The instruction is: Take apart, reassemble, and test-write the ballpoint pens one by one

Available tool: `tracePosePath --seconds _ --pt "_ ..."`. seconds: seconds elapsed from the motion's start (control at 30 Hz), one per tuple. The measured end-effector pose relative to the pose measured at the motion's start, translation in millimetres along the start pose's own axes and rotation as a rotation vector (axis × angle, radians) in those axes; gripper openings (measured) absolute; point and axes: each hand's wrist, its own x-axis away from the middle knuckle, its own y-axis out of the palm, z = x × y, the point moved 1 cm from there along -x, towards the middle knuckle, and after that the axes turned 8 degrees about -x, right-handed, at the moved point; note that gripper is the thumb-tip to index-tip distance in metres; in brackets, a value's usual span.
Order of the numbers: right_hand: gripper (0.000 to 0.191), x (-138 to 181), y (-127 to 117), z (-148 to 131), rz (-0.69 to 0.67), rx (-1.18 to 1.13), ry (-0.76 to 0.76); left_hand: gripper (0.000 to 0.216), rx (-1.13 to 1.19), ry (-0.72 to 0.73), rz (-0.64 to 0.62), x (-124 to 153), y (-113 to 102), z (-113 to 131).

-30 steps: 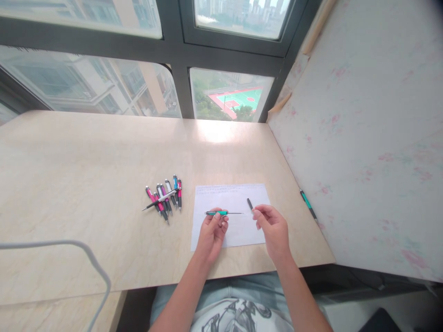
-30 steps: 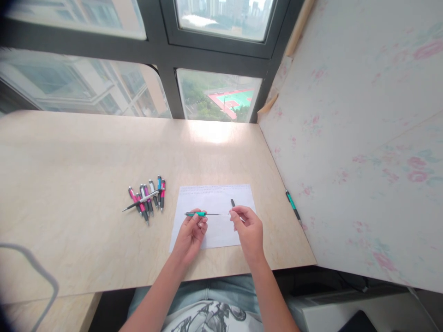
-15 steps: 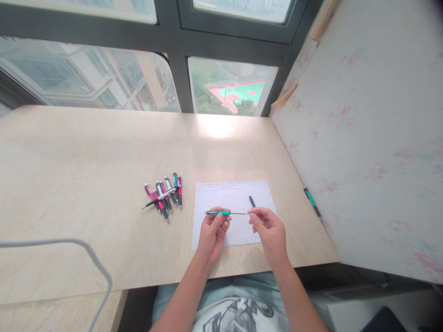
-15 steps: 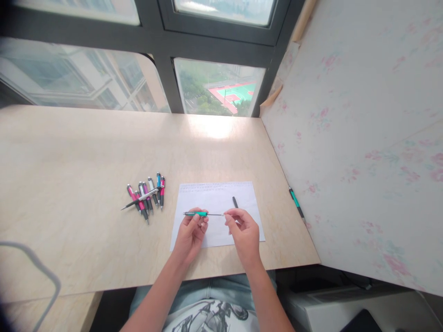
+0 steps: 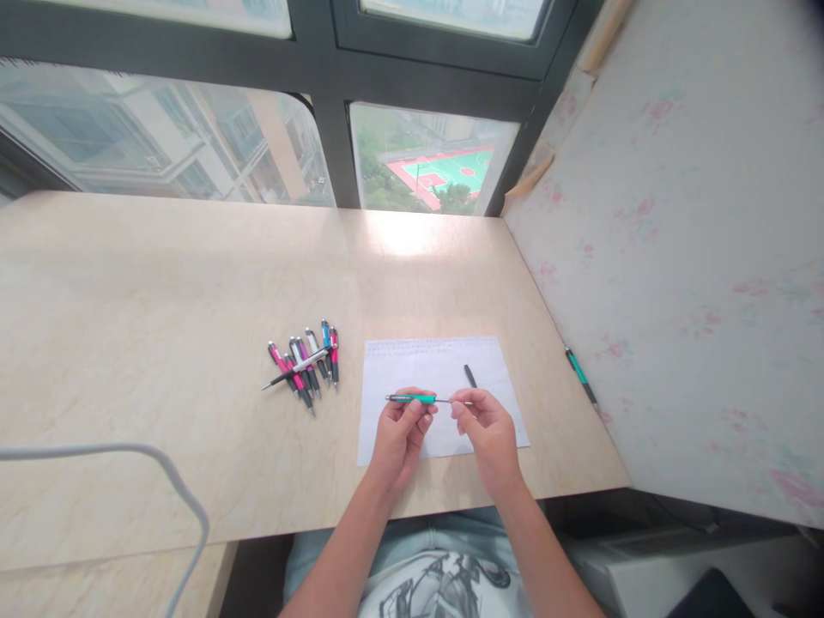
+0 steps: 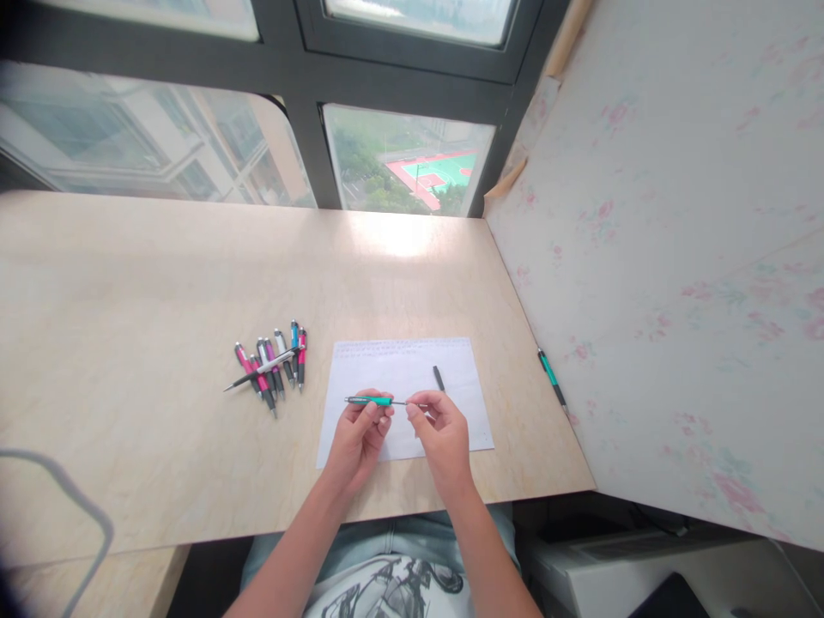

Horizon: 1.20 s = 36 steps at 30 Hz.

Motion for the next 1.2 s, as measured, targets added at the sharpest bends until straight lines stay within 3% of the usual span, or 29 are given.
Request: tracePosePath --seconds 0.17,0.37,0.53,0.6,0.7,0.9,1.07,1.2 --pt "0.025 -9 -9 9 -0.111 0.176 -0.013 0.021 0.024 0.01 0.016 -2 -2 -2" --pt "0.019 -35 -35 23 0.119 0.88 -0.249 0.023 0.062 -0.008 0.016 -3 -2 -2" --pt "0.019 -46 -37 30 0.155 1.186 -0.251 0.021 0.053 -0.014 0.006 -3 -1 -2" --pt "0.017 -46 -36 29 0.146 1.149 -0.253 0.021 0.043 -0.011 0.007 -3 -2 -2" --pt "0.02 -44 -36 25 0.099 0.904 -0.249 0.021 0.03 -0.007 0.013 -3 -2 -3" --pt "0.034 -32 -42 11 0.04 0.267 0.014 0.022 0.025 -0.013 0.023 -3 -4 -3" --pt "0.032 -20 -52 -5 0.107 0.172 0.047 0.023 0.024 -0.011 0.036 -4 -6 -4" --pt "0.032 -14 -60 -11 0.079 0.095 0.075 0.023 0.024 -0.011 0.043 -6 -8 -5"
